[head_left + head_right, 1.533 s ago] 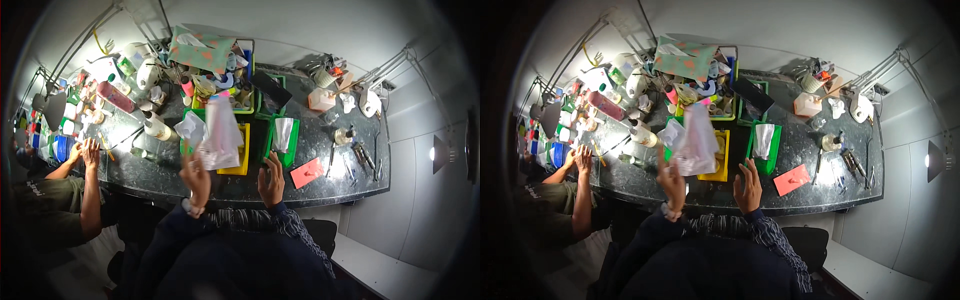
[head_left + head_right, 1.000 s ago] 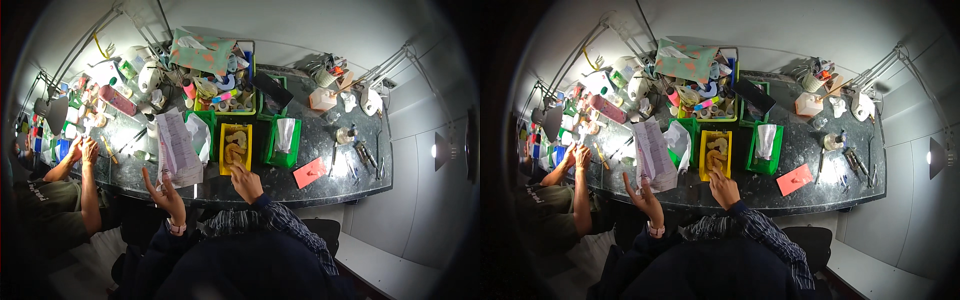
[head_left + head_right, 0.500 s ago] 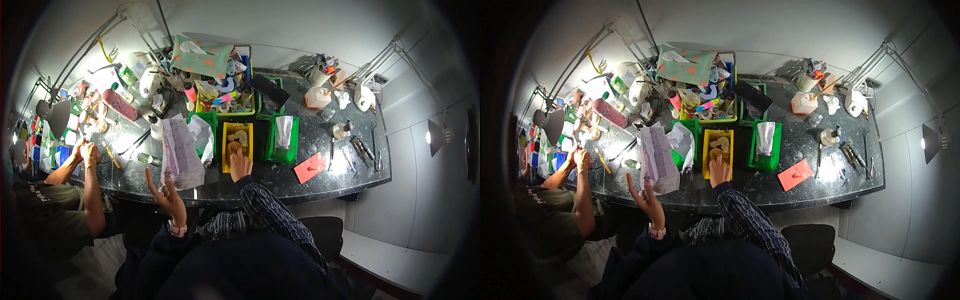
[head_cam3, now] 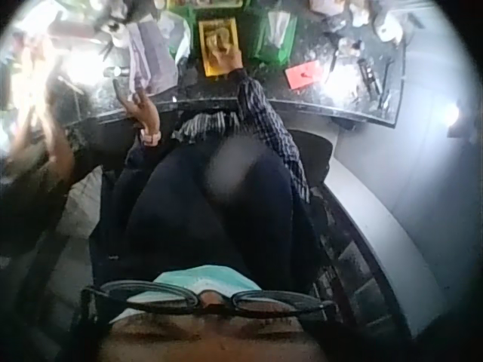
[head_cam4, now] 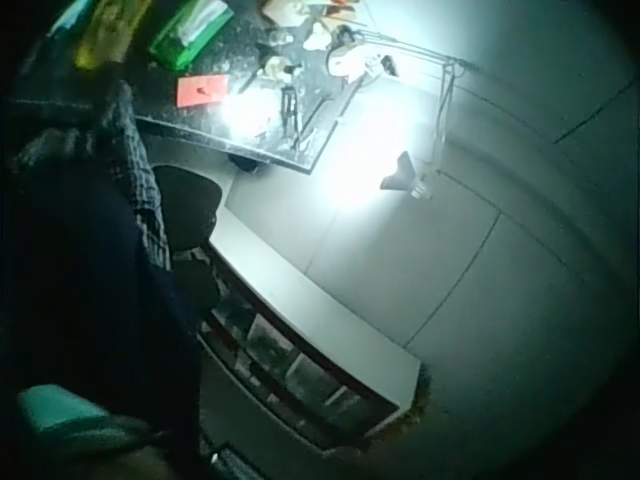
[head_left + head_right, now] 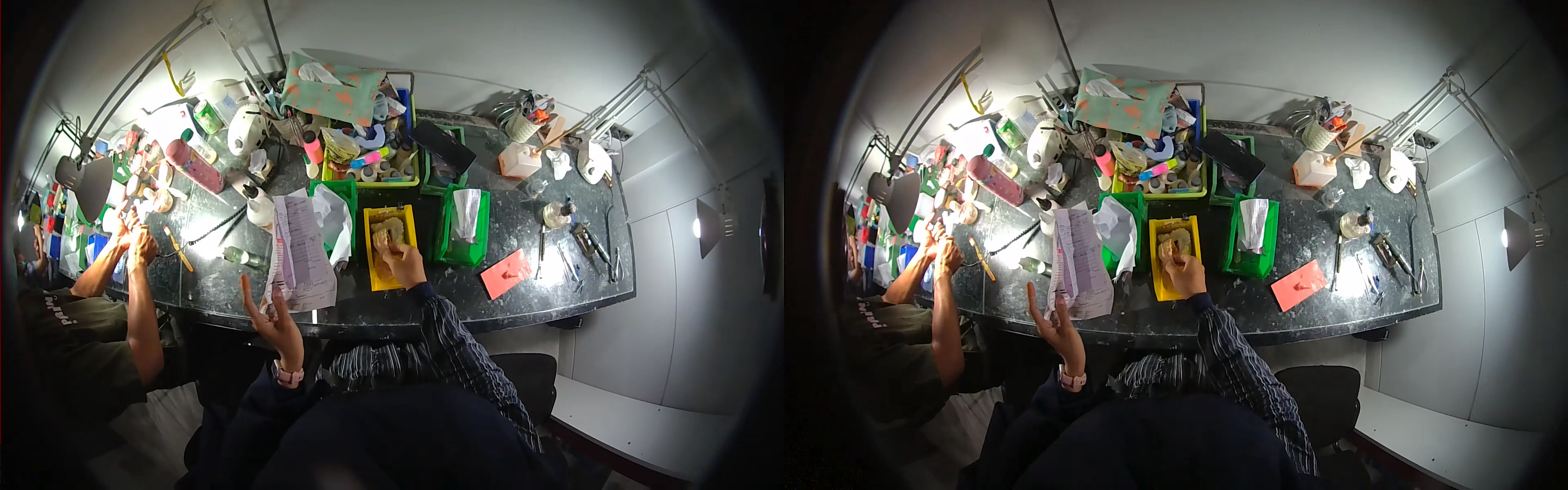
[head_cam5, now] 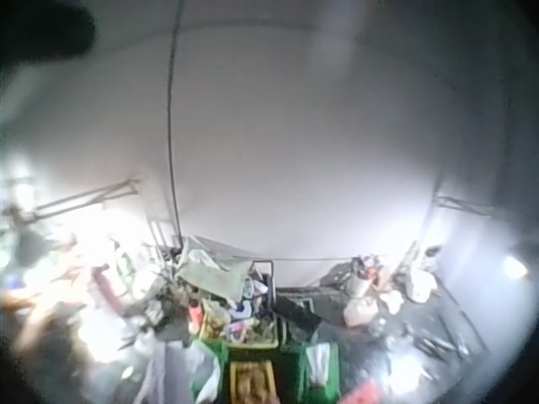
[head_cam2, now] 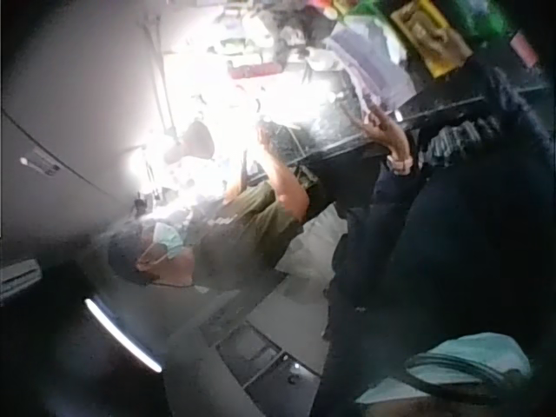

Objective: The person picks up two plaster dental models and fits them together to check the alignment of the teeth, turning them over to view different angles.

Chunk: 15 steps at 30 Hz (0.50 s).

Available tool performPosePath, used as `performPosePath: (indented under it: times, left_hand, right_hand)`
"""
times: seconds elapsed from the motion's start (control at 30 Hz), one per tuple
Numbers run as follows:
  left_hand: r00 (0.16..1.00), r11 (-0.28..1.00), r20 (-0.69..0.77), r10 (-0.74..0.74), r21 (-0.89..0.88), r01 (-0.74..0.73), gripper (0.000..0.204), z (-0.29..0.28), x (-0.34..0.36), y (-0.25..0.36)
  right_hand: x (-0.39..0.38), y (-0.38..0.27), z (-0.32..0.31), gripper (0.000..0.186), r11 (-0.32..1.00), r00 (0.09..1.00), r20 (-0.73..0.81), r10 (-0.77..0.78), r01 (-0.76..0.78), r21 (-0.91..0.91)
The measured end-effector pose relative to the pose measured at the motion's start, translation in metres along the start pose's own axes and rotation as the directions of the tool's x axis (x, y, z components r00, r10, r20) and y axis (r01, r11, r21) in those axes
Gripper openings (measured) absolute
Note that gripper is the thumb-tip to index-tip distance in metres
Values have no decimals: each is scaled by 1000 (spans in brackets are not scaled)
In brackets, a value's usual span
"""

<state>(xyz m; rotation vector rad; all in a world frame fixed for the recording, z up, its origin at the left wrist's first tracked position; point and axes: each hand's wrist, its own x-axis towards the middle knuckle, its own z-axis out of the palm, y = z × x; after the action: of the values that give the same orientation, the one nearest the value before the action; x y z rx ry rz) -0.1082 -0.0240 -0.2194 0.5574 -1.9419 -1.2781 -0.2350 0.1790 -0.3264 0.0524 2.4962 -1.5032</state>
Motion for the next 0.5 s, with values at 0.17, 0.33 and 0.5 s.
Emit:
performPosePath:
  times: [0.17, 0.33, 0.5]
  left_hand:
    - [998, 993, -3, -66, -100, 65, 49, 10, 1, 8]
    - [1000, 1000, -13, -1, 5, 1, 49, 13, 3, -1]
    - [1000, 1000, -12, -23, -9, 23, 50, 18, 3, -2]
  right_hand:
    - [-19, -27, -5, 33, 736, 964, 192, 185, -265, 623]
    - [-49, -46, -65, 37, 818, 953, 289, 92, -238, 524]
    - [-105, -20, -112, 26, 972, 998, 62, 16, -30, 232]
